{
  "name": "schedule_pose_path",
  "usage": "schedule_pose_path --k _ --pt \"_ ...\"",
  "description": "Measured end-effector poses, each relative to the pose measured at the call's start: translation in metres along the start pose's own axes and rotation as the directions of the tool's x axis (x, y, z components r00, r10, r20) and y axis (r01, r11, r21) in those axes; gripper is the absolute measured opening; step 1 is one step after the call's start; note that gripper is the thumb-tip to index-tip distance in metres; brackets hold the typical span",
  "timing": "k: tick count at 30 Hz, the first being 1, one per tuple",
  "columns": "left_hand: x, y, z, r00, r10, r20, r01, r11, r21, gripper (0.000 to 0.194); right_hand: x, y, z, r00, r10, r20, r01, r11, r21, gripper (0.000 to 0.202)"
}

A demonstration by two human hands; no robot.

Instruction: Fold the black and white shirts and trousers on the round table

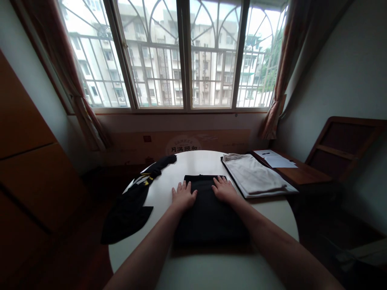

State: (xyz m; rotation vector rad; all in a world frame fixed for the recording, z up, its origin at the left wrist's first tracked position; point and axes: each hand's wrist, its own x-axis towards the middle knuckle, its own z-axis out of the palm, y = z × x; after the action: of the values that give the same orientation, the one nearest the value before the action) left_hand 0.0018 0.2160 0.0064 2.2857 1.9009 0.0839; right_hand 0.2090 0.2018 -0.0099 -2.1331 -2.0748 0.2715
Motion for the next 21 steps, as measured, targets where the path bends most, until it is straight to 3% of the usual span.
schedule_pose_path --k 4,7,13,17,21 --pt "-0.006 0.001 -0.008 1.0 -0.001 -0.025 0.002 0.999 0.034 0.073 -0.002 0.006 -0.006 0.999 -0.028 -0.033 0.027 1.0 -0.016 0.064" --pt "-0.014 0.006 -0.011 0.995 0.069 -0.072 -0.063 0.995 0.081 0.071 -0.006 0.002 -0.014 0.995 -0.072 -0.071 0.074 0.997 0.016 0.064" --pt "-0.029 0.026 0.009 0.977 0.209 -0.033 -0.206 0.975 0.081 0.068 -0.015 -0.017 -0.008 0.982 -0.191 0.006 0.19 0.978 0.09 0.065" --pt "-0.023 0.03 0.02 0.975 0.219 -0.043 -0.214 0.972 0.101 0.067 -0.015 -0.021 0.001 0.977 -0.208 0.038 0.207 0.978 0.021 0.065" --pt "-0.007 0.022 0.02 0.977 0.206 -0.052 -0.201 0.975 0.098 0.068 -0.018 -0.021 -0.004 0.978 -0.203 0.038 0.203 0.979 0.018 0.065"
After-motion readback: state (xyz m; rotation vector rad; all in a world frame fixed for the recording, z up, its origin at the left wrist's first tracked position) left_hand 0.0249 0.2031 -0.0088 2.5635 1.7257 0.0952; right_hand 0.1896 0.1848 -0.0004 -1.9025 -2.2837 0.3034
